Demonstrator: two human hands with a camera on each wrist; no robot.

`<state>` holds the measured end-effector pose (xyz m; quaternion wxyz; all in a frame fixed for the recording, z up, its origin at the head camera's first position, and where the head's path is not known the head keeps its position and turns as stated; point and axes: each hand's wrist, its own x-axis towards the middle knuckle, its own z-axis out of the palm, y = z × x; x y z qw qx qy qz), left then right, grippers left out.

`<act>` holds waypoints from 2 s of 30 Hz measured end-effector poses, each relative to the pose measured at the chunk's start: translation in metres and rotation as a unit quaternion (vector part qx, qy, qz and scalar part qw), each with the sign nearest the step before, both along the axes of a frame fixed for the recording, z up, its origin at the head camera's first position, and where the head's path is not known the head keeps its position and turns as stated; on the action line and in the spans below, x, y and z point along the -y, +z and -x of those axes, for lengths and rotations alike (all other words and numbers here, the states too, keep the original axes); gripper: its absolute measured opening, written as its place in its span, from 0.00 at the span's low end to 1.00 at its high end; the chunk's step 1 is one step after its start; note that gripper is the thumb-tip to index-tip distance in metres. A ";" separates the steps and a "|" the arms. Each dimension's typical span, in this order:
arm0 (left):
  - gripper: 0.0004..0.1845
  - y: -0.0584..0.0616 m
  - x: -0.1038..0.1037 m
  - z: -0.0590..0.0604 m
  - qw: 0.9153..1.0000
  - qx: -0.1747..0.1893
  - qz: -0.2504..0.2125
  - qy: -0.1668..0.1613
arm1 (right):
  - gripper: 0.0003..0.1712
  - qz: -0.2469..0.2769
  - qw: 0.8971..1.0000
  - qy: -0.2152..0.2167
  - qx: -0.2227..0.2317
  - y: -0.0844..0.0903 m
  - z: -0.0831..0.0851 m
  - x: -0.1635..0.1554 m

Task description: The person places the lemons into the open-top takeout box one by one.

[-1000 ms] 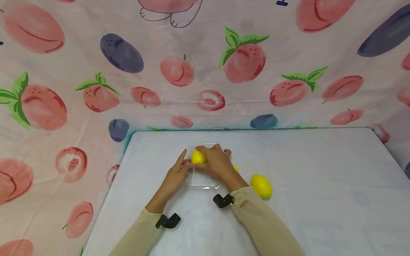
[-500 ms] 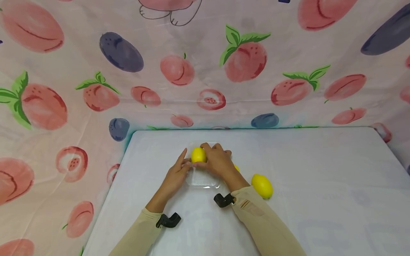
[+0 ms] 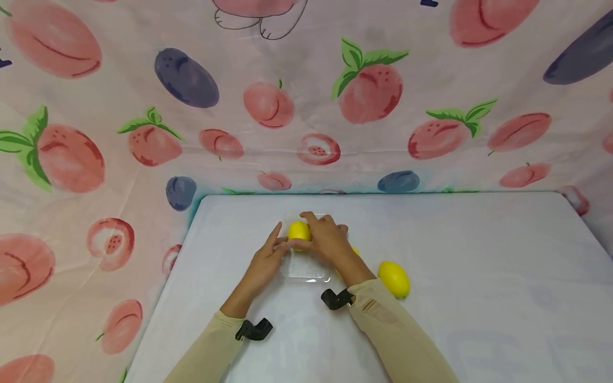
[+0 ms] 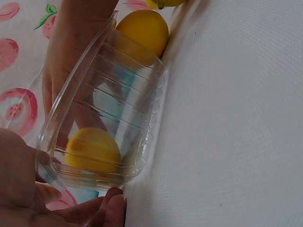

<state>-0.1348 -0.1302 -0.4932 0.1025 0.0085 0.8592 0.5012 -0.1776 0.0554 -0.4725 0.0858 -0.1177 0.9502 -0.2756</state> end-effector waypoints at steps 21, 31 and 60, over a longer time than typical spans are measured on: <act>0.32 0.003 0.001 -0.002 1.000 0.002 -0.004 0.007 | 0.40 0.080 0.996 -0.002 -0.041 0.076 -0.017 -0.057; 0.32 0.001 0.002 -0.003 1.000 0.004 -0.003 0.009 | 0.42 0.056 0.997 0.005 -0.057 0.094 -0.041 -0.107; 0.32 0.003 -0.002 0.000 1.000 0.008 0.003 0.011 | 0.43 0.062 0.993 0.088 0.050 0.021 -0.087 -0.207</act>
